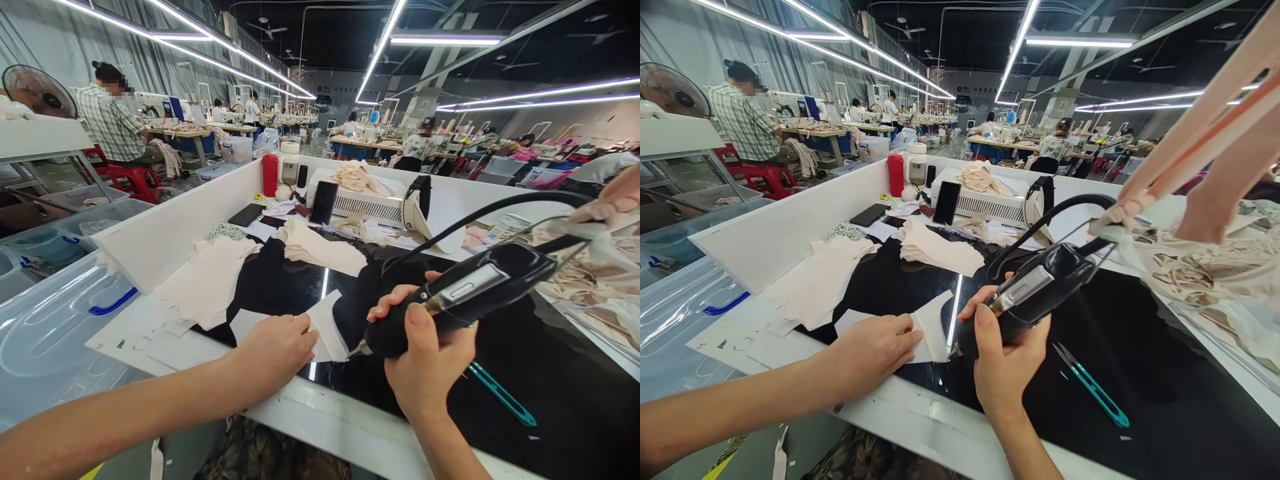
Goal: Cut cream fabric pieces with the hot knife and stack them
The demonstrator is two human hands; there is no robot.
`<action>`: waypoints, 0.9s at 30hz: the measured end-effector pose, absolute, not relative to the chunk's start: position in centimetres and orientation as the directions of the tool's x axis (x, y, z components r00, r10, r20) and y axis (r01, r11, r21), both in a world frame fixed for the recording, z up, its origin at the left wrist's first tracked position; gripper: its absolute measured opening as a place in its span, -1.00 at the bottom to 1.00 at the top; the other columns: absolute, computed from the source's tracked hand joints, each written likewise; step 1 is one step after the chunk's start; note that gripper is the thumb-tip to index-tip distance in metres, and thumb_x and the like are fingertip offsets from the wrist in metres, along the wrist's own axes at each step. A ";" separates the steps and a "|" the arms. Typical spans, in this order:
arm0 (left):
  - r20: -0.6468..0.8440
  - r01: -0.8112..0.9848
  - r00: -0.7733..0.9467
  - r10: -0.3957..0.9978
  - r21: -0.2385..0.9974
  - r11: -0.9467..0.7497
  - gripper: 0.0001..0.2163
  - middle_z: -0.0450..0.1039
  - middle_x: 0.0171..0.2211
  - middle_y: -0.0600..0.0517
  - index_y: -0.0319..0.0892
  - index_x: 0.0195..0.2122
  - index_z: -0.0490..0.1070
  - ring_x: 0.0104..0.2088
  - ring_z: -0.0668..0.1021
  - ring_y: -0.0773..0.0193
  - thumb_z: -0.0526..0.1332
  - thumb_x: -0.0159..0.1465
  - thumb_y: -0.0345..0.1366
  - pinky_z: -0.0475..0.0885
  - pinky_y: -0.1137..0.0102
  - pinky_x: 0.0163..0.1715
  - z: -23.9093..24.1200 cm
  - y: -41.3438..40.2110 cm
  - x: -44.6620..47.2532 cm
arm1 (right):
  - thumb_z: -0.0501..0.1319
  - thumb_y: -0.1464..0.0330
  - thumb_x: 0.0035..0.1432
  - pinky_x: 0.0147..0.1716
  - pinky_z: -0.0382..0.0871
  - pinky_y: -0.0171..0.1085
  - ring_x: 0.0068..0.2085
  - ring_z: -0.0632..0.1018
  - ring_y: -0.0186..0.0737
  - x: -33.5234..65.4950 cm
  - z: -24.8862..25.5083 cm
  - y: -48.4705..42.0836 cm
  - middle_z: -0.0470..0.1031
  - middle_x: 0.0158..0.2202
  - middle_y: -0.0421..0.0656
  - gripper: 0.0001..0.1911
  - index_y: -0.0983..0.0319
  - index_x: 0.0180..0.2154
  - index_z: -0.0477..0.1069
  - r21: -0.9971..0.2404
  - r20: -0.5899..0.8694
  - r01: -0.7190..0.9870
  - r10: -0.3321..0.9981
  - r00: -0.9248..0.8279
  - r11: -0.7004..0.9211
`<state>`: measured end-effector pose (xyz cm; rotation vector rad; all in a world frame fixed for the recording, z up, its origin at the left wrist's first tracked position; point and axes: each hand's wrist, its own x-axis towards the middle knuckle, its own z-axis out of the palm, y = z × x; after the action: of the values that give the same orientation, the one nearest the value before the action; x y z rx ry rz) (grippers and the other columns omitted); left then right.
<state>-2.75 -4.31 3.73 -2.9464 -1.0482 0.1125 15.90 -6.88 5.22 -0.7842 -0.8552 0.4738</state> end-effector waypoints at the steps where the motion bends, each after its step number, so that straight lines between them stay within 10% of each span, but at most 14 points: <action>1: -0.060 0.628 0.775 0.629 -0.036 -0.777 -0.98 0.48 -0.21 -0.01 -0.17 -0.11 0.47 -0.32 0.58 0.15 0.25 0.49 -0.37 0.48 0.31 -0.34 3.7 -4.4 -2.8 | 0.50 0.20 0.14 -0.46 0.51 -0.21 -0.49 0.54 -0.28 15.9 5.1 -6.9 0.55 -0.38 -0.32 -0.51 0.11 0.02 0.38 -0.773 0.489 -0.058 0.652 0.579 0.631; 12: 0.191 0.538 0.839 0.509 -0.156 -0.829 -0.76 0.37 -0.45 0.00 -0.17 -0.40 0.37 -0.44 0.46 0.19 0.21 0.42 -0.53 0.28 0.31 -0.52 1.4 -6.6 -2.6 | 0.49 0.21 0.15 -0.44 0.52 -0.21 -0.49 0.55 -0.28 15.8 5.0 -7.4 0.55 -0.39 -0.32 -0.52 0.11 0.03 0.40 -0.777 0.480 -0.083 0.673 0.563 0.624; 18: 0.328 0.254 0.923 0.201 -0.129 -0.959 -0.82 0.39 -0.34 -0.01 -0.23 -0.32 0.42 -0.33 0.47 0.23 0.17 0.41 -0.58 0.42 0.35 -0.37 1.5 -6.4 -0.9 | 0.51 0.21 0.12 -0.46 0.54 -0.21 -0.49 0.54 -0.27 15.8 4.9 -7.6 0.54 -0.39 -0.31 -0.51 0.11 0.02 0.40 -0.795 0.444 -0.093 0.680 0.584 0.599; 27: 0.264 0.273 0.928 0.263 -0.001 -0.962 -0.84 0.54 -0.14 -0.08 -0.21 -0.05 0.45 -0.11 0.60 0.19 0.11 0.52 -0.53 0.53 0.37 -0.11 0.4 -5.1 -1.8 | 0.50 0.23 0.16 -0.41 0.53 -0.21 -0.46 0.56 -0.28 15.8 4.8 -7.6 0.56 -0.36 -0.31 -0.53 0.09 0.04 0.41 -0.780 0.466 -0.111 0.690 0.553 0.616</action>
<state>-1.81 -5.08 0.40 -3.0476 -0.4234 -0.4090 15.78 -7.64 4.81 -0.7725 -0.8602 0.5332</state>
